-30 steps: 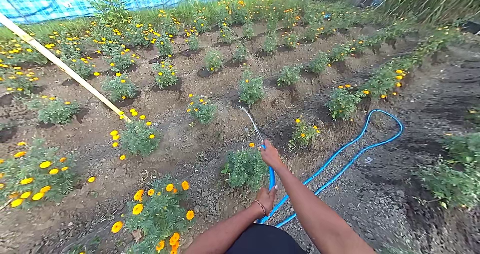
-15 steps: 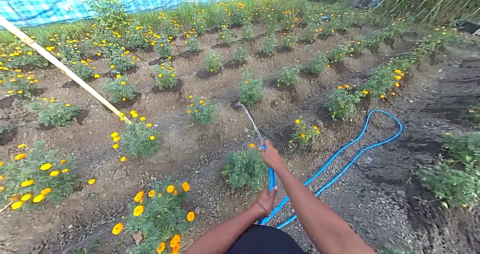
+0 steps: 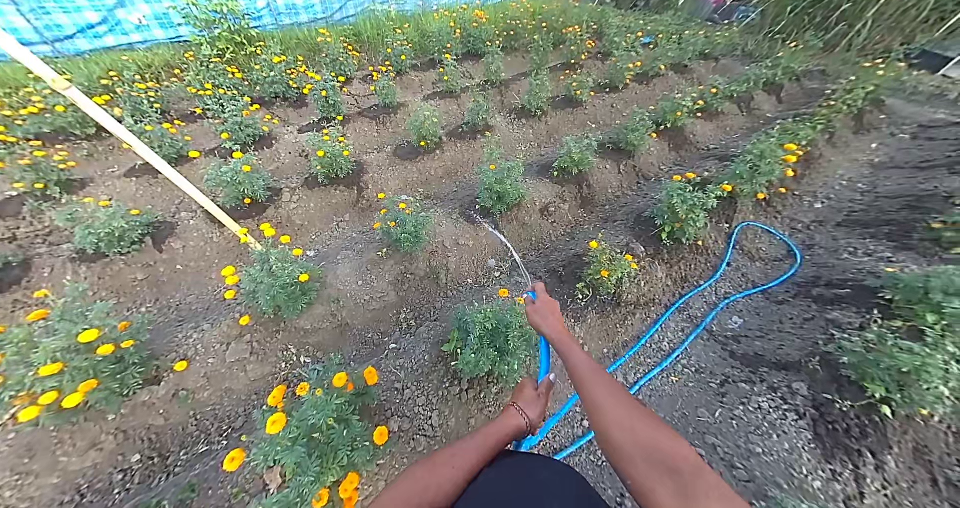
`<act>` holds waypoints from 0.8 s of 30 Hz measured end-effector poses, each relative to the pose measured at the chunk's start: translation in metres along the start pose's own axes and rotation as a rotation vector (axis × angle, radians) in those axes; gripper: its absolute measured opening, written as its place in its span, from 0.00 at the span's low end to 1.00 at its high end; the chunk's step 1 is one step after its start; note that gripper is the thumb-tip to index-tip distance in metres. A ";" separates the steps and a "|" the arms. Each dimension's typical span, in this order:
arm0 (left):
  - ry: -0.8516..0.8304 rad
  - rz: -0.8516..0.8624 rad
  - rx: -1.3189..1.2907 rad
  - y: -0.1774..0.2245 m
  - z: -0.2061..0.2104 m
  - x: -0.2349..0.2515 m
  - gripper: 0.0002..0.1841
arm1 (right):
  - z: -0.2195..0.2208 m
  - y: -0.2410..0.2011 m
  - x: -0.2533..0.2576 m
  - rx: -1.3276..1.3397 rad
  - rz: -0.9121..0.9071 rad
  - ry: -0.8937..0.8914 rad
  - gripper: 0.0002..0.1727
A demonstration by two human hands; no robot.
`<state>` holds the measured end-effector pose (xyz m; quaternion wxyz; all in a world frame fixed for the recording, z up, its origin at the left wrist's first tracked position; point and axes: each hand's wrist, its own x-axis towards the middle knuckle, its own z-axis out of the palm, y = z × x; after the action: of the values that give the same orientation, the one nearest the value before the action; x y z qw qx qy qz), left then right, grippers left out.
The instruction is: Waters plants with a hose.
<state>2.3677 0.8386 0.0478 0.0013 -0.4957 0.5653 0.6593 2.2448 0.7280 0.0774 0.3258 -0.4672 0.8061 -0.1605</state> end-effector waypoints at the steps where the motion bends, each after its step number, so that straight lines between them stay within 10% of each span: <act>1: 0.001 0.007 0.010 0.000 0.001 0.001 0.34 | -0.002 0.001 0.000 0.010 0.000 0.022 0.21; 24: -0.003 0.042 0.004 0.007 -0.001 0.010 0.34 | -0.017 0.000 0.001 0.034 -0.018 0.100 0.21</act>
<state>2.3588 0.8298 0.0462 -0.0109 -0.4829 0.5768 0.6588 2.2334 0.7262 0.0898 0.2918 -0.4602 0.8142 -0.2003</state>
